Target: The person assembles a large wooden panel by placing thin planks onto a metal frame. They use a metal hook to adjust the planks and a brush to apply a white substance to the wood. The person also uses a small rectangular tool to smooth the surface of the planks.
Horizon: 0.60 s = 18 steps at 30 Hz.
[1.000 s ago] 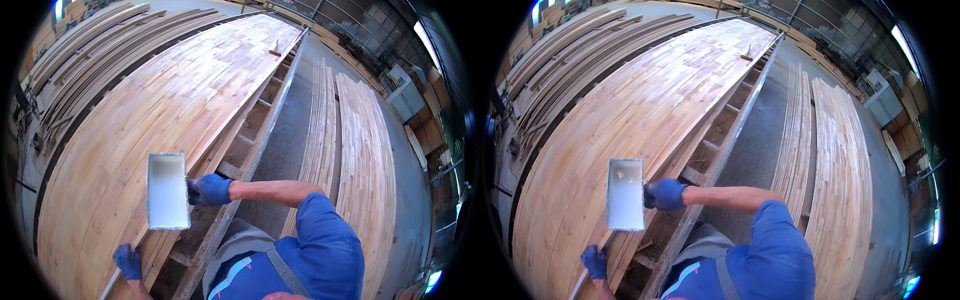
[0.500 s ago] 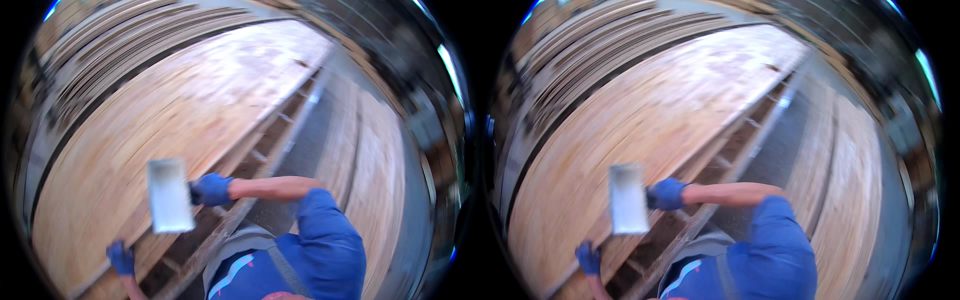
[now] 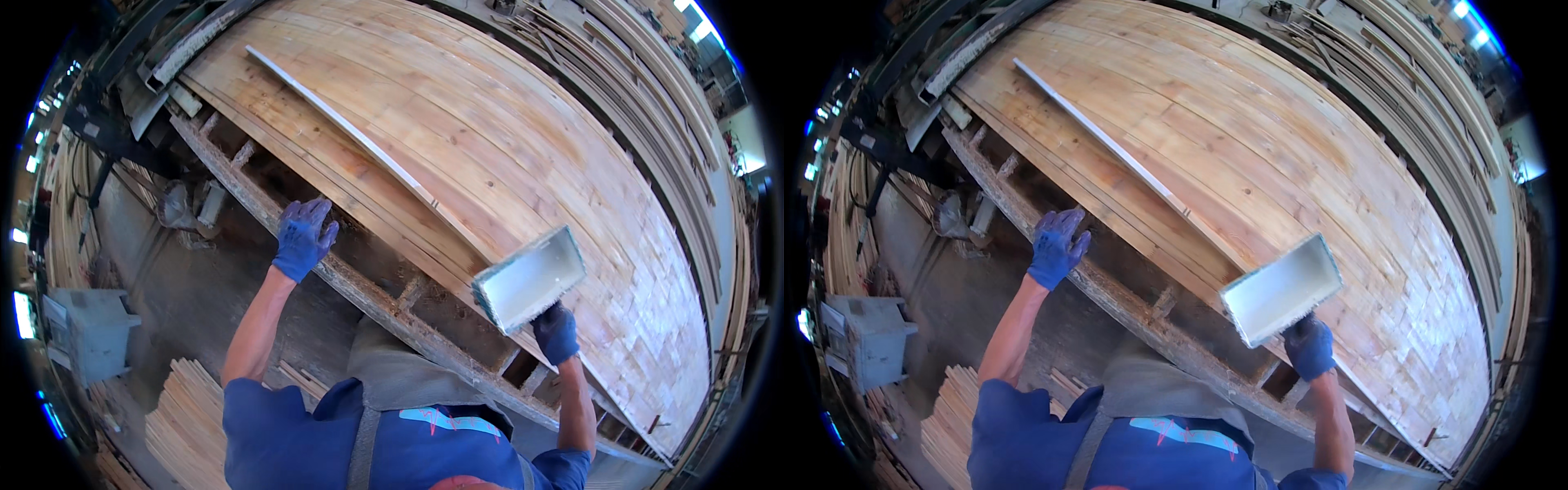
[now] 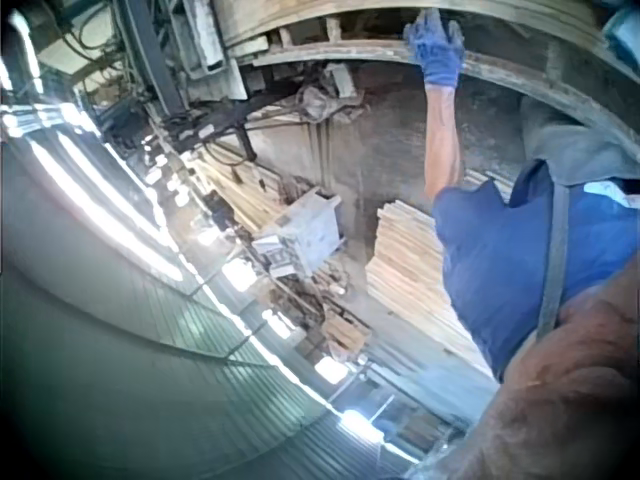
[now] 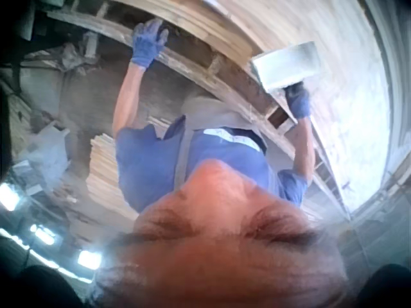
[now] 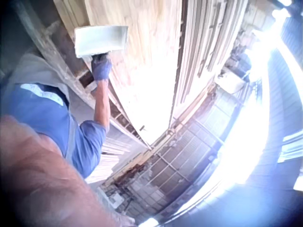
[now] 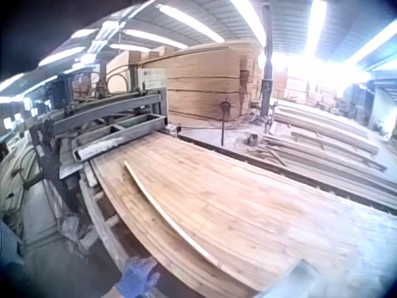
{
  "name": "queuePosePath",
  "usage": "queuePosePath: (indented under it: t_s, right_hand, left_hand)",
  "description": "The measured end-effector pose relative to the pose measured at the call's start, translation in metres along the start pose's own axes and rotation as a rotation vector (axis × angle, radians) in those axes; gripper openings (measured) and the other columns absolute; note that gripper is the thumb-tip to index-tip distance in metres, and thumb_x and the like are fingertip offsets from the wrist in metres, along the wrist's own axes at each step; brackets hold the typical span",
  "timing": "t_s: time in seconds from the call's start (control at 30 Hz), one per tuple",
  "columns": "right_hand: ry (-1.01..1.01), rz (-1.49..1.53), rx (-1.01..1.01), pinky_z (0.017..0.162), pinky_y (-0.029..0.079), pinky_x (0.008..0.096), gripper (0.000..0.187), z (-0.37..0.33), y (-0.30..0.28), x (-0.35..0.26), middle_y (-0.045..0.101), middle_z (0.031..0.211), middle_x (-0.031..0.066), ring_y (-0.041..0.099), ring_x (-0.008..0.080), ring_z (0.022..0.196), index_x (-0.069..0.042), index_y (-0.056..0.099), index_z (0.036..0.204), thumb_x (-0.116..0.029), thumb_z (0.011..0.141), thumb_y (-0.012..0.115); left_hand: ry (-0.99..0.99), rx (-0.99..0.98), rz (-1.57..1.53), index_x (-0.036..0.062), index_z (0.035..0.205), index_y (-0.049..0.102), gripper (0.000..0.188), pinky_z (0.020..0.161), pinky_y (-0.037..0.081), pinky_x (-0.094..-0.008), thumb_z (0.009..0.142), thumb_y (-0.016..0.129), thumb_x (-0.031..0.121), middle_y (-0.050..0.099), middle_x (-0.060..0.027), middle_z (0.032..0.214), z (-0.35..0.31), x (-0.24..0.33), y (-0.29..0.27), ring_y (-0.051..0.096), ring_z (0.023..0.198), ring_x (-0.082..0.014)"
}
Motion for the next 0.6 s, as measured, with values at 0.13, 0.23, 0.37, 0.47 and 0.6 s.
queuePosePath:
  t_s: [0.13, 0.23, 0.37, 0.47, 0.6]
  right_hand:
    - [-0.075, -0.082, -0.114, 0.075, 0.054, 0.0487, 0.024, 0.071, 0.025, -0.068, 0.069, 0.091, 0.0242, 0.067, 0.0434, 0.087, -0.005, 0.066, 0.102, -0.022, 0.085, 0.070]
    - [-0.124, -0.052, -0.130, 0.077, 0.054, 0.0494, 0.033, 0.135, 0.056, -0.130, 0.069, 0.096, 0.0237, 0.067, 0.0439, 0.089, -0.006, 0.065, 0.108, -0.029, 0.085, 0.071]
    - [-0.156, -0.071, -0.178, 0.076, 0.054, 0.0502, 0.034, 0.216, 0.100, -0.220, 0.070, 0.094, 0.0246, 0.068, 0.0439, 0.088, -0.006, 0.065, 0.107, -0.035, 0.089, 0.063]
    - [-0.188, -0.019, -0.100, 0.083, 0.053, 0.0496, 0.038, 0.252, 0.116, -0.243, 0.070, 0.099, 0.0247, 0.067, 0.0424, 0.095, -0.003, 0.067, 0.106, -0.037, 0.093, 0.055]
    - [-0.232, -0.041, -0.077, 0.079, 0.052, 0.0498, 0.036, 0.227, 0.097, -0.210, 0.070, 0.095, 0.0247, 0.067, 0.0431, 0.091, -0.003, 0.066, 0.102, -0.036, 0.093, 0.055]
  left_hand:
    - [-0.079, 0.016, -0.285, 0.0044, 0.117, 0.065, 0.038, 0.089, 0.051, -0.0451, 0.085, 0.071, 0.023, 0.068, -0.0173, 0.107, -0.021, -0.001, 0.008, 0.065, 0.098, -0.0345]
    - [-0.185, 0.087, -0.375, 0.0024, 0.111, 0.067, 0.032, 0.084, 0.053, -0.0436, 0.083, 0.071, 0.017, 0.069, -0.0187, 0.102, -0.027, -0.005, 0.020, 0.066, 0.092, -0.0363]
    - [-0.192, 0.052, -0.363, 0.0001, 0.108, 0.069, 0.027, 0.083, 0.053, -0.0443, 0.084, 0.070, 0.013, 0.070, -0.0195, 0.102, -0.025, -0.008, 0.020, 0.068, 0.090, -0.0359]
    - [-0.111, 0.088, -0.340, 0.0003, 0.108, 0.069, 0.025, 0.082, 0.053, -0.0442, 0.085, 0.068, 0.011, 0.071, -0.0190, 0.102, -0.025, -0.005, 0.026, 0.068, 0.089, -0.0354]
    - [-0.086, 0.091, -0.321, -0.0001, 0.108, 0.069, 0.022, 0.084, 0.054, -0.0428, 0.089, 0.066, 0.010, 0.071, -0.0182, 0.102, -0.026, 0.006, 0.026, 0.069, 0.091, -0.0337]
Point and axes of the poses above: each hand's wrist, its own z-axis towards the middle knuckle, its own y-axis out of the palm, x = y × z, the point moved 7 cm from there along z, towards the middle knuckle
